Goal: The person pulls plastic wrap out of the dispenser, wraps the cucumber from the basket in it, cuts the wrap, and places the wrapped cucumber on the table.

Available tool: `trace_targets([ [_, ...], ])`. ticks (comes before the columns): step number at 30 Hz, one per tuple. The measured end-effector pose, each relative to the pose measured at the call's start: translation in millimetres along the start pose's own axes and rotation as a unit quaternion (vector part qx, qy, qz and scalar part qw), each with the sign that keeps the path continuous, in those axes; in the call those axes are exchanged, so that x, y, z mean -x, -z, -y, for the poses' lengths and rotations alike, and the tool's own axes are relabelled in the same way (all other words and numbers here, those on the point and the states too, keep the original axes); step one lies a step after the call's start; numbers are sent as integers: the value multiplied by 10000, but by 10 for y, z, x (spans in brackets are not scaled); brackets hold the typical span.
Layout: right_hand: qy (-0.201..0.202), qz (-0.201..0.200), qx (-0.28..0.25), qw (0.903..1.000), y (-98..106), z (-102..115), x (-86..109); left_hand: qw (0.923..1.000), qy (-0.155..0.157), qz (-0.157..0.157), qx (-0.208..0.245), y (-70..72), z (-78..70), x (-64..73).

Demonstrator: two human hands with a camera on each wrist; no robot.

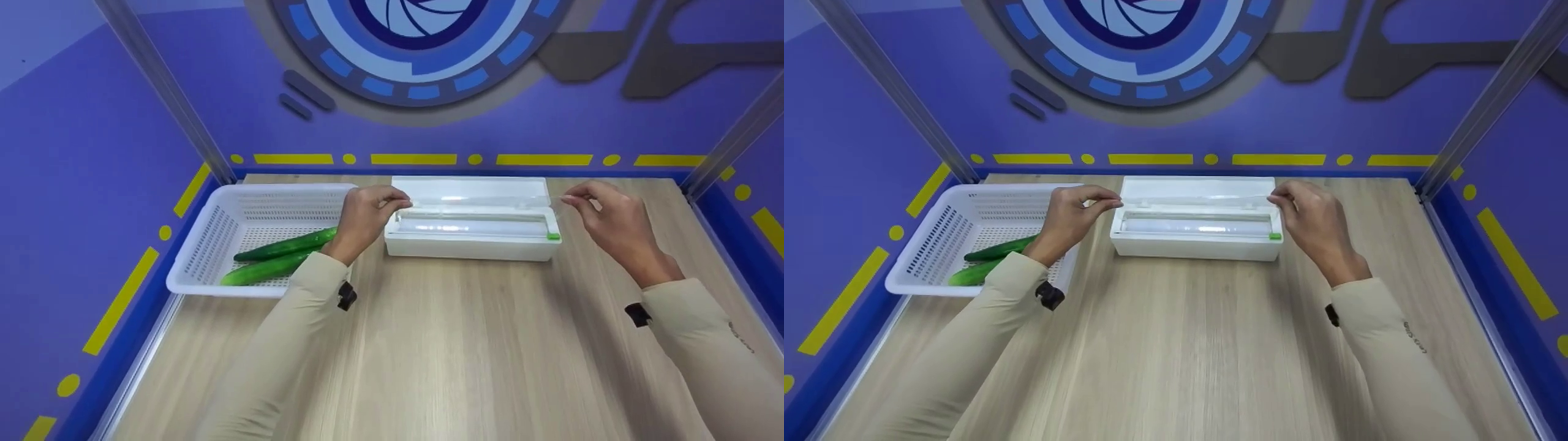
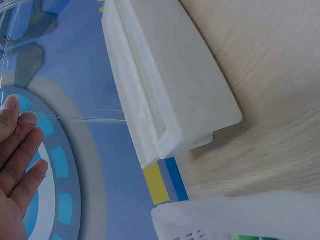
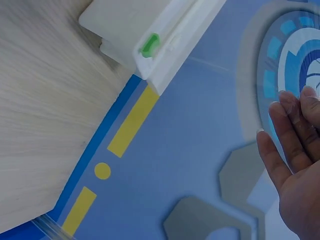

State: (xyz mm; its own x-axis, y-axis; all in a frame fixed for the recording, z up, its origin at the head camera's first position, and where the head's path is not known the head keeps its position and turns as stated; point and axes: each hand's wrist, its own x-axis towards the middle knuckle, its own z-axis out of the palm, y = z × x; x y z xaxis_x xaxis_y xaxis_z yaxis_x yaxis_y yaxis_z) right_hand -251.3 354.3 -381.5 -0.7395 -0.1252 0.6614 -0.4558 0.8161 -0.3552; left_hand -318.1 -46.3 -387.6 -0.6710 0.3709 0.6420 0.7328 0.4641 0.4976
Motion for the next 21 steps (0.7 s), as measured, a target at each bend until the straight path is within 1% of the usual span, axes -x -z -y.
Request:
trace_targets([
  [4, 8, -49, 43, 10000, 44, 32, -25, 10000, 41, 29, 9, 54, -29, -49],
  [6, 75, -88, 31, 9999, 62, 45, -38, 10000, 72, 44, 37, 81, -40, -71],
  [8, 188, -144, 18, 9997, 72, 59, -54, 10000, 40, 24, 45, 110, -44, -87],
  [12, 406, -288, -8, 9988, 99, 98, -93, 9999, -123, -58, 43, 165, -46, -110],
  [16, 471, -388, -66, 9981, 142, 143, -104, 9996, -255, -93, 46, 215, -61, -110],
  [19, 456, -339, -108, 9983, 186, 162, -90, 9991, -416, -78, 36, 249, -83, -96],
  [21, 440, -237, -136, 9987, 224, 166, -68, 9985, -548, -54, 40, 266, -99, -81],
])
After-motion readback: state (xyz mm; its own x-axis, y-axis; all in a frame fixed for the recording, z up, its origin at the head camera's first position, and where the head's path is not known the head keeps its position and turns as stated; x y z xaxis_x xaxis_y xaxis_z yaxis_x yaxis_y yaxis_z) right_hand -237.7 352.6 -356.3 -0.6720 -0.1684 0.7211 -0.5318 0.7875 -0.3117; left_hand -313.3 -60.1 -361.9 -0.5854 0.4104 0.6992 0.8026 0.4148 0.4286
